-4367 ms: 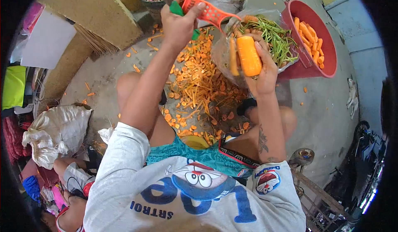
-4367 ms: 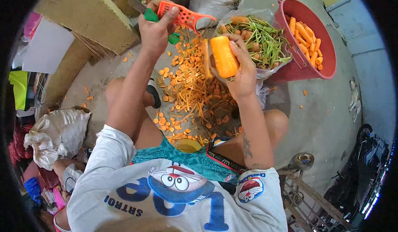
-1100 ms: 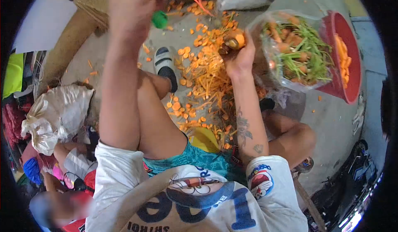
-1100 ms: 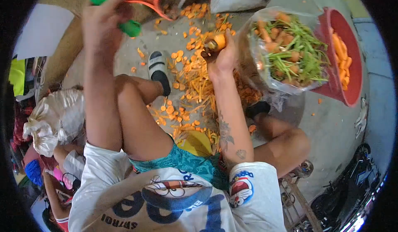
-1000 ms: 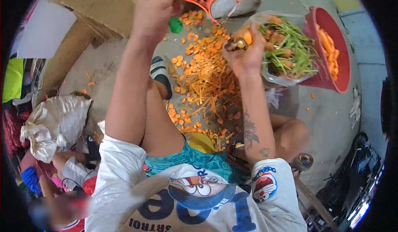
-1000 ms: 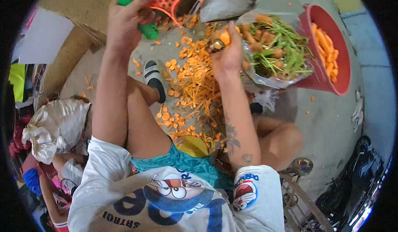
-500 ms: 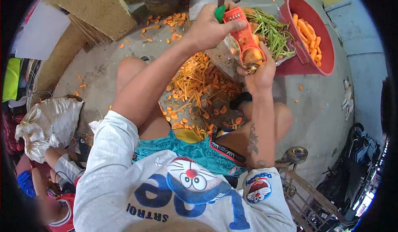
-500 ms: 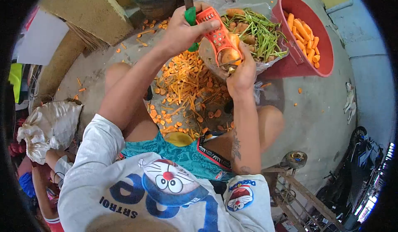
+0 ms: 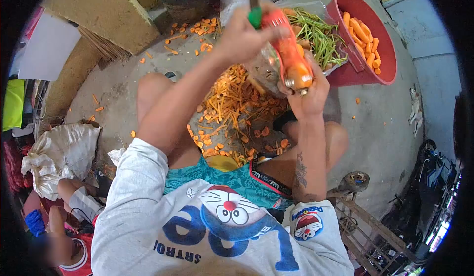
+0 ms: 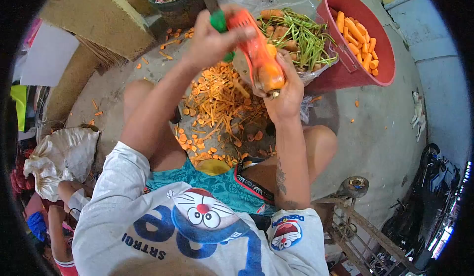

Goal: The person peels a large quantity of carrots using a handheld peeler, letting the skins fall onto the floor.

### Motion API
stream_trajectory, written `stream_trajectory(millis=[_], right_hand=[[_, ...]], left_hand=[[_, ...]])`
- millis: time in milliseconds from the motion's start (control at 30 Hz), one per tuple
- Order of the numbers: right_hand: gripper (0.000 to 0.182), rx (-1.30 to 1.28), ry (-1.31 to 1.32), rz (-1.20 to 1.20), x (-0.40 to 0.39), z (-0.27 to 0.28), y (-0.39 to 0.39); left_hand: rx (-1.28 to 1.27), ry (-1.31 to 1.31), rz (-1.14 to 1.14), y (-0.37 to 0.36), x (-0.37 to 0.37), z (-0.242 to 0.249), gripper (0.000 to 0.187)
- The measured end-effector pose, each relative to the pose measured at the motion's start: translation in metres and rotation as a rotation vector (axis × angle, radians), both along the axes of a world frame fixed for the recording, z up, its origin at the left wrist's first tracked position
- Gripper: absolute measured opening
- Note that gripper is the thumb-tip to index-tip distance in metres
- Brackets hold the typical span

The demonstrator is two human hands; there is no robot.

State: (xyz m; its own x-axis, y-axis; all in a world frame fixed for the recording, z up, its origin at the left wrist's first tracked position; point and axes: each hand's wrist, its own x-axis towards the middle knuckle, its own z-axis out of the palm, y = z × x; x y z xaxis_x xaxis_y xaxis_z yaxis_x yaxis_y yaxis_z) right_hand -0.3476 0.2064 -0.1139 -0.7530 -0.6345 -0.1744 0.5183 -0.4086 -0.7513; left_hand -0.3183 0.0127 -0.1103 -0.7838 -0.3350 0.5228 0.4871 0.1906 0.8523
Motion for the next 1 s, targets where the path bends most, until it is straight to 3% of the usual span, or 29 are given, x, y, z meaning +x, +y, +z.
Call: stream_trajectory(millis=[33, 167, 300, 367, 400, 500, 567, 633, 667, 733, 767, 833, 900, 933, 1000], right_hand=[[0.034, -0.097, 0.044, 0.143, 0.001, -0.001, 0.005], [0.032, -0.029, -0.061, 0.053, 0.002, 0.002, 0.000], [0.031, 0.062, -0.072, -0.166, 0.000, 0.001, -0.007], [0.035, -0.087, 0.064, 0.068, 0.002, -0.004, 0.007], [0.038, -0.039, 0.080, 0.053, 0.002, -0.003, 0.005], [0.040, -0.108, -0.035, 0.069, 0.000, 0.001, 0.005], [0.039, -0.035, -0.052, -0.002, 0.002, 0.002, 0.000], [0.039, 0.003, -0.002, -0.161, 0.006, 0.003, -0.007], [0.039, 0.020, 0.013, -0.215, 0.005, 0.001, -0.006], [0.038, -0.205, 0.047, 0.119, -0.003, -0.010, 0.007], [0.038, -0.210, 0.047, 0.121, -0.001, -0.008, 0.006], [0.037, -0.046, -0.086, -0.049, 0.004, 0.001, 0.000], [0.037, -0.016, -0.108, -0.099, 0.001, 0.005, -0.006], [0.037, 0.025, -0.141, -0.153, 0.002, 0.006, -0.007], [0.037, 0.020, -0.106, -0.158, 0.009, 0.012, -0.010]], left_hand=[[0.006, -0.008, 0.000, -0.014, -0.005, -0.006, 0.019], [0.228, -0.126, 0.101, -0.048, -0.010, -0.014, 0.020], [-0.051, 0.024, 0.020, 0.006, 0.006, -0.005, 0.017], [-0.052, -0.026, 0.080, -0.016, -0.004, -0.012, 0.018], [0.075, -0.114, 0.127, -0.031, -0.008, -0.010, 0.017], [0.269, -0.059, 0.117, -0.037, -0.008, -0.012, 0.015], [0.204, -0.108, 0.091, -0.006, 0.009, -0.004, 0.014], [-0.053, 0.039, -0.114, 0.014, 0.018, 0.006, 0.016], [-0.008, -0.080, -0.008, 0.009, 0.015, 0.006, 0.017], [0.083, -0.064, 0.051, -0.019, 0.002, -0.003, 0.018], [0.156, -0.030, 0.105, -0.036, -0.005, -0.003, 0.019], [0.212, -0.024, 0.120, -0.037, -0.001, 0.001, 0.019], [0.195, -0.085, 0.113, -0.009, 0.010, 0.000, 0.019], [0.075, 0.034, 0.068, 0.007, 0.011, -0.004, 0.020], [0.074, 0.041, 0.036, 0.006, 0.008, -0.002, 0.021]])
